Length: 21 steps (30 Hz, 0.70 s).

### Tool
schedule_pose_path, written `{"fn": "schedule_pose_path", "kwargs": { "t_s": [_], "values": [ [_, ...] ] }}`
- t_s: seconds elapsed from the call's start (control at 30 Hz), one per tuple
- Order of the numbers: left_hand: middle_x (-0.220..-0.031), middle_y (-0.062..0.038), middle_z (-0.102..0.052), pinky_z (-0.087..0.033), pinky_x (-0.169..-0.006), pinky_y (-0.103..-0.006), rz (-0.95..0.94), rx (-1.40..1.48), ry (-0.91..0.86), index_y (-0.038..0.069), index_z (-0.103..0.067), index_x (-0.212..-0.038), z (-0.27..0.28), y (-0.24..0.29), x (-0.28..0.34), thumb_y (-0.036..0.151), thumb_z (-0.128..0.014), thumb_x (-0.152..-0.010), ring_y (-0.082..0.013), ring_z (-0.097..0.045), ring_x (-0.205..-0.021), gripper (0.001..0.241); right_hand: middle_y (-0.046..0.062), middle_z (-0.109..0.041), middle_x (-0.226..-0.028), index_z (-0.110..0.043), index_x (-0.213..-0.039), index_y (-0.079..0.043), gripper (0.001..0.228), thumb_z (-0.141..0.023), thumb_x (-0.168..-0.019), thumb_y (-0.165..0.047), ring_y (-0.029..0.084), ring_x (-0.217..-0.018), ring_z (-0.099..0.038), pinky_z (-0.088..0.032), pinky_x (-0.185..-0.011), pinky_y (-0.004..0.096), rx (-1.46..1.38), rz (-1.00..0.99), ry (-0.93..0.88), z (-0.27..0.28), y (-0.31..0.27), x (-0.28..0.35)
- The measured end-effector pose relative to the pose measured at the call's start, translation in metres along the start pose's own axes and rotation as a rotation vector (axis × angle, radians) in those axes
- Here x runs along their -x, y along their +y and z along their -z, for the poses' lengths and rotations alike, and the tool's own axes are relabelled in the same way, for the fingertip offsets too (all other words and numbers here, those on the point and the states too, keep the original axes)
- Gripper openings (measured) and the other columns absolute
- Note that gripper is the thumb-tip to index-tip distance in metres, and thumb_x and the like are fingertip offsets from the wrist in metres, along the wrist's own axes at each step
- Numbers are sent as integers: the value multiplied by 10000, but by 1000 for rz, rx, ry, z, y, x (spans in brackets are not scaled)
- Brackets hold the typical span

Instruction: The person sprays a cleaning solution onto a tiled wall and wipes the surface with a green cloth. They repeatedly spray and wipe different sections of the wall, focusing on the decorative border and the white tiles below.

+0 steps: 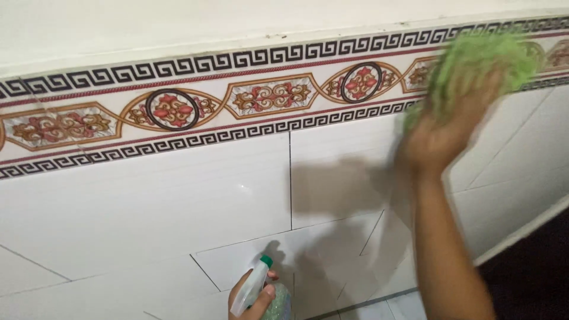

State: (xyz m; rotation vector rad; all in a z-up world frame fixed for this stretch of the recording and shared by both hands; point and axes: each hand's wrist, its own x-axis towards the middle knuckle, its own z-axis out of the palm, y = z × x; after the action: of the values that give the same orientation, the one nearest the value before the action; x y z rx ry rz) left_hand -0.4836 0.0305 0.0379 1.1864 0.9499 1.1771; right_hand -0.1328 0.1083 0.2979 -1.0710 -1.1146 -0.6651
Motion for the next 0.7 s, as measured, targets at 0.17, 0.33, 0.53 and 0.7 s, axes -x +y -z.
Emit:
{"fn": "schedule_pose_path", "kwargs": {
  "t_s": [0.17, 0.33, 0.53, 0.7],
  "values": [
    [-927, -176, -827, -487, -608, -322, 59, -6, -17, -33, -773, -1047, 3, -2, 0, 70, -768, -763, -201, -632, -614, 302, 206, -589, -1191, -604, -1128, -102, 215, -601, -996, -271, 392, -1152, -569, -416, -1068, 528, 580, 533, -370, -24, -73, 128],
    [-937, -173, -814, -580, -714, -368, 77, -28, -85, -22, -764, -1081, 7, -7, -5, 79, -748, -763, -229, -722, -731, 335, 69, -287, -1657, -264, -1624, -206, 532, -365, -1123, -353, 310, -1504, -285, -166, -1265, 495, 704, 614, -670, -4, 79, 208],
    [-963, -107, -832, -528, -805, -332, 4, -99, -11, 27, -796, -1057, -17, 25, 0, 163, -750, -782, -201, -703, -846, 310, 48, -80, -1728, -271, -1692, -170, 613, -524, -1157, -8, 356, -1624, -84, -152, -1383, 631, 408, -83, -133, 59, 104, 6],
    [-971, -113, -802, -552, -743, -359, 0, -37, -5, 25, -768, -1091, -41, 26, -1, 155, -725, -797, -203, -684, -786, 324, 144, -252, -1600, -465, -1439, -159, 444, -598, -1040, -16, 413, -1522, -232, -396, -1265, 604, 412, 10, -146, 2, 15, 63]
  ]
}}
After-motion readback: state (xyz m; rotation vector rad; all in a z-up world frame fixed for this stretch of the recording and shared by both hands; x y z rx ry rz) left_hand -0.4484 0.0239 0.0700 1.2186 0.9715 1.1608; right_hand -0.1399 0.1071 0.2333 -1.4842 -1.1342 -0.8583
